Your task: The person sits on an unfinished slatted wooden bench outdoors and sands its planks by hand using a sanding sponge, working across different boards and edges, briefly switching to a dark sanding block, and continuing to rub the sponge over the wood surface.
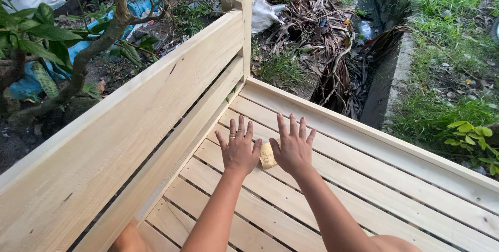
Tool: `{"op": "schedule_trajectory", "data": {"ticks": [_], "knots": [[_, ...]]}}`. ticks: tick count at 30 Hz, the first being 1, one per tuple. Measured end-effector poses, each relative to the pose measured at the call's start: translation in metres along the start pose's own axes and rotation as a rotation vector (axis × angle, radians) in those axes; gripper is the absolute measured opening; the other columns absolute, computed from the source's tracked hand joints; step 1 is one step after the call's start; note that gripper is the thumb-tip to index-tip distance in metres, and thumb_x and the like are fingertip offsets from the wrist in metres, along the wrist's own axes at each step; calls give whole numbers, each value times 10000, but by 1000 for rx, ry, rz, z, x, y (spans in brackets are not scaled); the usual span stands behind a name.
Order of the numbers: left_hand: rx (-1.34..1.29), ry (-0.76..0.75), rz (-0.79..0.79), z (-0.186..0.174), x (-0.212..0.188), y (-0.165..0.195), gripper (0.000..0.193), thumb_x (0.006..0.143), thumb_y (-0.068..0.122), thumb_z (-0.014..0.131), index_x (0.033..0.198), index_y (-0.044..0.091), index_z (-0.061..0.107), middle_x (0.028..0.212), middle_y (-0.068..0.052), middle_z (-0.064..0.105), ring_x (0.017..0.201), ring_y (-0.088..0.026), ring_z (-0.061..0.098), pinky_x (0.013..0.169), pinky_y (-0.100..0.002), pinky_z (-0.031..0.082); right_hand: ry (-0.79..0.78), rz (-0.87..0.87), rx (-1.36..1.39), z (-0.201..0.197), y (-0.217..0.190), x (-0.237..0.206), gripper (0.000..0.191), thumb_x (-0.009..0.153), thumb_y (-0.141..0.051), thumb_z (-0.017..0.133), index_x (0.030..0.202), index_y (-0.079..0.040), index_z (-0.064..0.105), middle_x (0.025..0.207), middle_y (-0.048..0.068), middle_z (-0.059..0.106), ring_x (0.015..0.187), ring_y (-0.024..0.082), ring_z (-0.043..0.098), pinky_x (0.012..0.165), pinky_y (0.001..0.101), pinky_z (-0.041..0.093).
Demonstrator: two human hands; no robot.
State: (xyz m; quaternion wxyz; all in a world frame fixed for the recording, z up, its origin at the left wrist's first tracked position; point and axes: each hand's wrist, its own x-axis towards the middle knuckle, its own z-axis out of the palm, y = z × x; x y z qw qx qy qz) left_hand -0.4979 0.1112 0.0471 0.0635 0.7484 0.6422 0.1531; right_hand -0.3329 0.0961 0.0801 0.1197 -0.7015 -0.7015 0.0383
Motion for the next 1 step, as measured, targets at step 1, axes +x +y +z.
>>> {"op": "schedule_trajectory", "data": {"ticks": [1], "knots": [[-2,0,0,0,0,0,664,978,503,452,1540,153,406,1674,-94,224,1552,-320,144,1167,-716,-21,-9,3,1,0,1,1,796,963,-525,518,1632,-279,165,1651,177,221,1528,466,127,1181,692,81]]}}
